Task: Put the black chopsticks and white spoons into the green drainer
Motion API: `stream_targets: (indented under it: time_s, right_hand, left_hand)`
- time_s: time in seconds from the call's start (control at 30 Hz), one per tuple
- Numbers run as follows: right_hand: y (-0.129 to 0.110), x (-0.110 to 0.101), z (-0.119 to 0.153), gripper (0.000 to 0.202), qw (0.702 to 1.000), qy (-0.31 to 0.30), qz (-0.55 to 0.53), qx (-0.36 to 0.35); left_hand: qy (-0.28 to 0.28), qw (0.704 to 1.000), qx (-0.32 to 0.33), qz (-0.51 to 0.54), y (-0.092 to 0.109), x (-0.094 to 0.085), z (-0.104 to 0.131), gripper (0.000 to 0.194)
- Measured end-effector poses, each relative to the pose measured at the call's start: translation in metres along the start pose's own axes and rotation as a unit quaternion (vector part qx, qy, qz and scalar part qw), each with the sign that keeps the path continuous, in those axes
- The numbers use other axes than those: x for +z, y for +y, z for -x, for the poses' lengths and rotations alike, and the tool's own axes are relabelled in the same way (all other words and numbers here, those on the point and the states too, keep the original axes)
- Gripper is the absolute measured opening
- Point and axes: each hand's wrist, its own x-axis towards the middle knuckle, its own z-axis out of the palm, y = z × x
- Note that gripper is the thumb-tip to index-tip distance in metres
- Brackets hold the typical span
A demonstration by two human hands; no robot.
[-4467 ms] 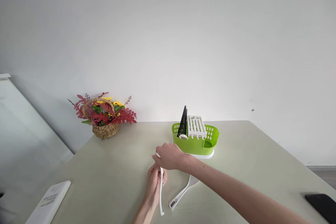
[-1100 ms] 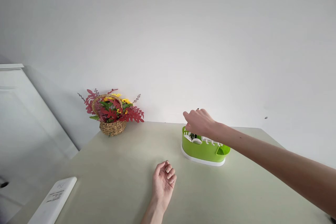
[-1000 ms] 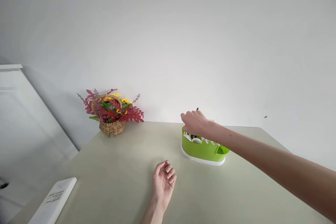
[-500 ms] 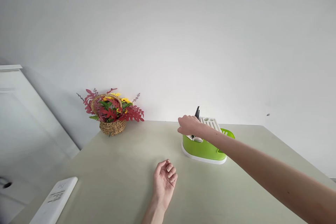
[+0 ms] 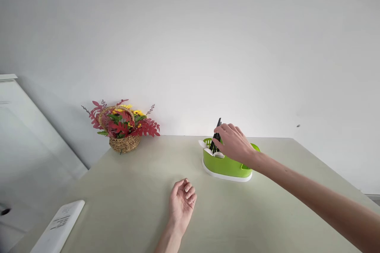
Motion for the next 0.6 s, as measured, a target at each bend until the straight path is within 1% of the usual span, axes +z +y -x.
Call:
stream_targets:
  time_s: [0.1, 0.2, 0.27, 0.33, 0.47, 0.6]
  right_hand:
    - [0.016, 0.018, 0.018, 0.060, 0.999, 0.030, 0.006, 0.024]
    - [0.029, 0.037, 0.029, 0.072, 0.997, 0.023, -0.022, 0.064]
    - [0.036, 0.045, 0.033, 0.072, 0.996, 0.014, -0.038, 0.077]
    - [0.043, 0.050, 0.036, 0.071, 0.996, 0.012, -0.042, 0.074]
    - [0.059, 0.052, 0.040, 0.072, 0.997, 0.010, -0.047, 0.063]
    - [0.086, 0.054, 0.039, 0.073, 0.997, 0.014, -0.043, 0.061]
  left_hand:
    - [-0.003, 1.000, 0.001, -0.005, -0.001, -0.001, 0.000, 0.013]
    - [-0.006, 1.000, 0.003, -0.009, -0.001, -0.001, 0.001, 0.012]
    - [-0.005, 1.000, 0.004, -0.013, -0.002, -0.001, 0.001, 0.013]
    - [-0.004, 1.000, 0.005, -0.019, -0.002, 0.000, 0.001, 0.013]
    - [-0.008, 1.000, 0.007, -0.030, -0.002, -0.001, -0.001, 0.014]
    - [-0.014, 0.999, 0.007, -0.033, -0.003, -0.001, -0.001, 0.013]
